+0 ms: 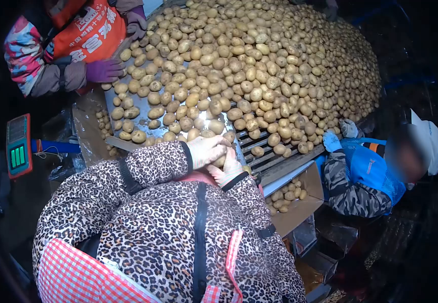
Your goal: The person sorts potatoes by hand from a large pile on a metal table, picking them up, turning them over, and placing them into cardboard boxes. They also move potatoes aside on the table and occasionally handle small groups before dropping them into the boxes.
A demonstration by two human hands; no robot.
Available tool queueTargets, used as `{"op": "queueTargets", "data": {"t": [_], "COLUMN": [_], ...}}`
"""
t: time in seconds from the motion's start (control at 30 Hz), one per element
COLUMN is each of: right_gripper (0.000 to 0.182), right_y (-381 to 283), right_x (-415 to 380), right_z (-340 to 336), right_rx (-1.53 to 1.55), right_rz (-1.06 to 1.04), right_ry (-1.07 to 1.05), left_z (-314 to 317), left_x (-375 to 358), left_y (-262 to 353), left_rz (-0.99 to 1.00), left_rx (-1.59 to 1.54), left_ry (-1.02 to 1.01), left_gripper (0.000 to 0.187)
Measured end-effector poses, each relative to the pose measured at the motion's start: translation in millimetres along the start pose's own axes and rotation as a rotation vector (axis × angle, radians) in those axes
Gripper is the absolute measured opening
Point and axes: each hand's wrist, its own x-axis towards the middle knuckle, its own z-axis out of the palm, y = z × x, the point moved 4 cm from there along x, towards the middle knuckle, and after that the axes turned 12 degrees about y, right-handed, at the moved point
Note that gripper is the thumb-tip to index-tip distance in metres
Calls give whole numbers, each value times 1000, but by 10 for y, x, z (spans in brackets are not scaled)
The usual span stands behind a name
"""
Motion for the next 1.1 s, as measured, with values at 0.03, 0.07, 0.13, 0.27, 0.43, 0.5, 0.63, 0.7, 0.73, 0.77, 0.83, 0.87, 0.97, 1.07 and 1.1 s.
{"op": "queueTargets", "data": {"t": [0.03,0.07,0.13,0.27,0.43,0.5,0.63,0.7,0.73,0.77,0.83,0.87,0.97,1.07,1.1], "right_gripper": [68,67,66,66,63,58,62,68,72,75,78,79,70,48,49], "right_y": [84,328,-227,459,557,415,299,388,454,511,382,260,145,-222,-173], "right_x": [23,53,-47,-129,-290,-267,192,467,622,795,1077,1086,1042,766,614], "right_z": [28,95,-202,-189,-338,-511,-918,-1042,-1070,-1066,-935,-776,-309,323,501], "right_rx": [92,177,59,53,110,-110,-337,-447,-514,-611,-684,-797,-900,-749,-742], "right_rz": [106,-84,238,126,125,69,-52,-79,-78,-21,176,217,63,-302,-486], "right_ry": [-17,-10,-139,-1,36,138,208,293,316,272,144,108,106,23,130], "left_z": [56,-34,-141,-468,-159,-116,-350,-455,-566,-630,-767,-836,-1002,-651,-467], "left_x": [2,20,134,765,1187,983,452,160,21,-77,-107,-115,-287,-193,-154], "left_y": [-201,-163,-433,-740,-1117,-995,-787,-1019,-1030,-1063,-971,-983,-1038,-782,-682], "left_rz": [-362,-745,-358,-51,-137,-76,90,-29,-80,-106,-270,-352,-367,-123,-47], "left_rx": [-216,-395,-41,640,830,776,796,731,808,801,870,955,1137,960,853], "left_ry": [-99,-113,-110,52,163,35,-24,0,23,24,11,20,192,7,-152], "left_gripper": [40,38,39,52,64,67,74,75,74,71,71,73,76,80,81]}}
